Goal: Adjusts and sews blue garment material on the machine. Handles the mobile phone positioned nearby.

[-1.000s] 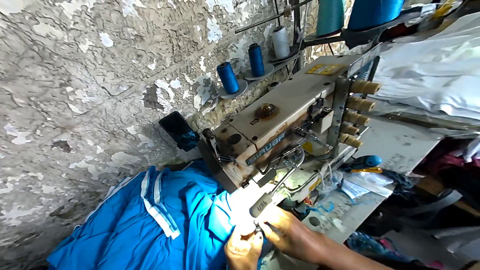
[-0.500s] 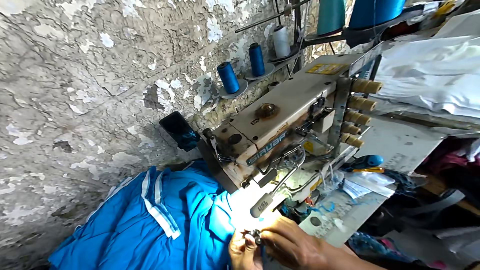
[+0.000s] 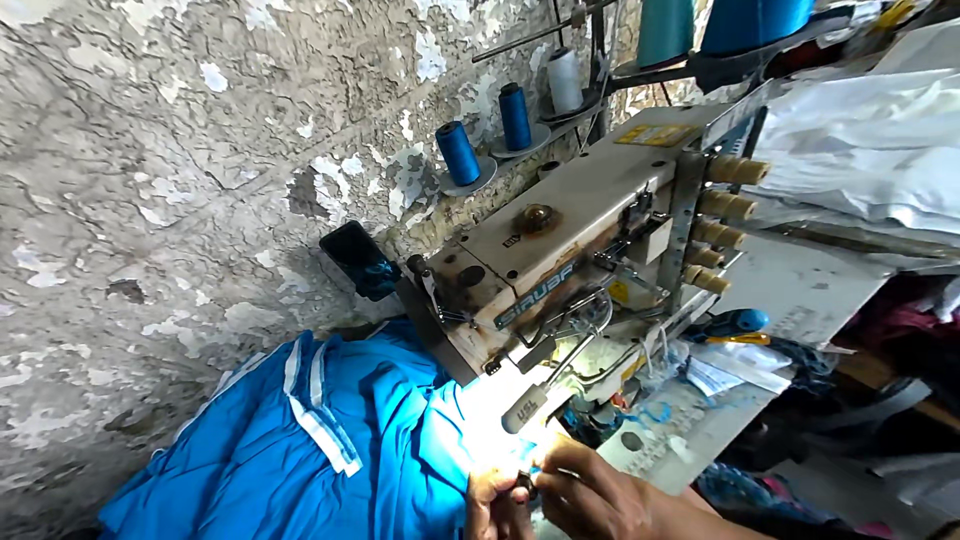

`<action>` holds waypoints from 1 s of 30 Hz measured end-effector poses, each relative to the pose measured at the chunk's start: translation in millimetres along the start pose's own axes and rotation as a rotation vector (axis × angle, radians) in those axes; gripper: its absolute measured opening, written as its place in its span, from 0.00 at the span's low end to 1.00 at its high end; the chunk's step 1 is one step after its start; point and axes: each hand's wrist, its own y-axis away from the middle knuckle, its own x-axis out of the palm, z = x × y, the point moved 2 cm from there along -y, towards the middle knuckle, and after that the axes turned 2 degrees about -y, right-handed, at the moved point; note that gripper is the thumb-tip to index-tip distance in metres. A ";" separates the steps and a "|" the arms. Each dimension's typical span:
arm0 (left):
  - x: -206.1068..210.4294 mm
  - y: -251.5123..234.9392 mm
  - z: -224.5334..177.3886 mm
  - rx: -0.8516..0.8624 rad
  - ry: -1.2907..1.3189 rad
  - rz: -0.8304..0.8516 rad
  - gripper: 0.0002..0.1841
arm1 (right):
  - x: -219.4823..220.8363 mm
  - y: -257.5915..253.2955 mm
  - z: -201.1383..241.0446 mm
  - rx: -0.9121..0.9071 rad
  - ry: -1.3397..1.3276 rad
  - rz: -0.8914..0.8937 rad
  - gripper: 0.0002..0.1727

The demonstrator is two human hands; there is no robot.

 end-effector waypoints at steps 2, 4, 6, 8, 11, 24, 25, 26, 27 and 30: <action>5.3 2.1 -0.8 -0.023 0.101 -0.037 0.10 | 5.2 3.5 -1.3 -0.030 -0.009 -0.081 0.03; 9.2 5.0 -1.6 -0.069 0.173 -0.086 0.10 | 12.1 7.8 -3.4 -0.037 -0.040 -0.149 0.03; 11.4 8.1 -3.5 -0.106 0.208 -0.134 0.10 | 16.9 11.4 -3.8 -0.036 -0.055 -0.187 0.05; 13.2 8.6 -4.4 -0.107 0.224 -0.172 0.10 | 19.3 13.2 -4.0 -0.029 -0.053 -0.210 0.05; 15.1 7.8 -5.0 -0.059 0.203 -0.193 0.11 | 19.4 12.6 -3.0 -0.008 -0.027 -0.223 0.06; 5.6 4.8 4.2 -0.124 0.179 -0.075 0.13 | 4.5 -5.3 1.3 0.093 0.030 -0.130 0.05; 5.3 3.7 5.0 -0.086 0.185 -0.064 0.13 | 6.5 -3.0 0.3 0.070 0.032 -0.147 0.04; 5.5 1.9 5.0 -0.049 0.189 -0.057 0.13 | 10.7 1.6 -1.7 0.051 0.017 -0.175 0.05; 6.0 0.0 4.7 -0.022 0.192 -0.059 0.14 | 13.7 4.3 -2.3 0.050 -0.004 -0.202 0.05; 5.8 -2.5 5.2 0.023 0.156 -0.071 0.14 | 13.4 2.2 2.3 0.188 -0.116 -0.200 0.04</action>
